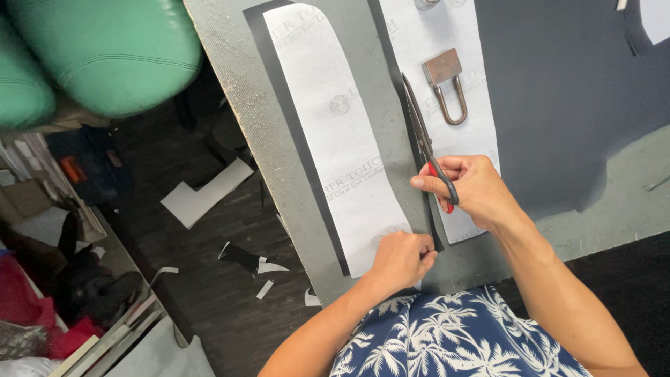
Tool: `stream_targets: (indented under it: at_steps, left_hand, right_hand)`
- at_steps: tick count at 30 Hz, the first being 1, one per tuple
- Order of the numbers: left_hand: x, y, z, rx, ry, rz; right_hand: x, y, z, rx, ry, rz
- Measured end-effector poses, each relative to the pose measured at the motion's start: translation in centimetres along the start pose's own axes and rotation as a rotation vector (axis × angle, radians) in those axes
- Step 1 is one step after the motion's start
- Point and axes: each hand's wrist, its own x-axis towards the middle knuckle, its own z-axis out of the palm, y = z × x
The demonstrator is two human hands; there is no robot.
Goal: The person cuts pieces of dark fabric by hand using shears, following patterns marked with white chalk and secured by metal weights and templates.
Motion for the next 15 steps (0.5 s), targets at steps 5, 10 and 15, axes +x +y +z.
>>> stream_targets:
  at_steps: [5, 10, 15]
  left_hand:
    - [0.0, -0.2, 0.1, -0.018, 0.007, 0.012]
    - [0.1, -0.4, 0.4, -0.018, 0.003, 0.014]
    - [0.1, -0.6, 0.5, -0.009, 0.013, 0.035]
  right_hand:
    - [1.7, -1.7, 0.2, -0.009, -0.007, -0.038]
    - [4.4, -3.3, 0.3, 0.008, -0.015, -0.093]
    - [7.1, -4.5, 0.5, 0.019, -0.019, -0.163]
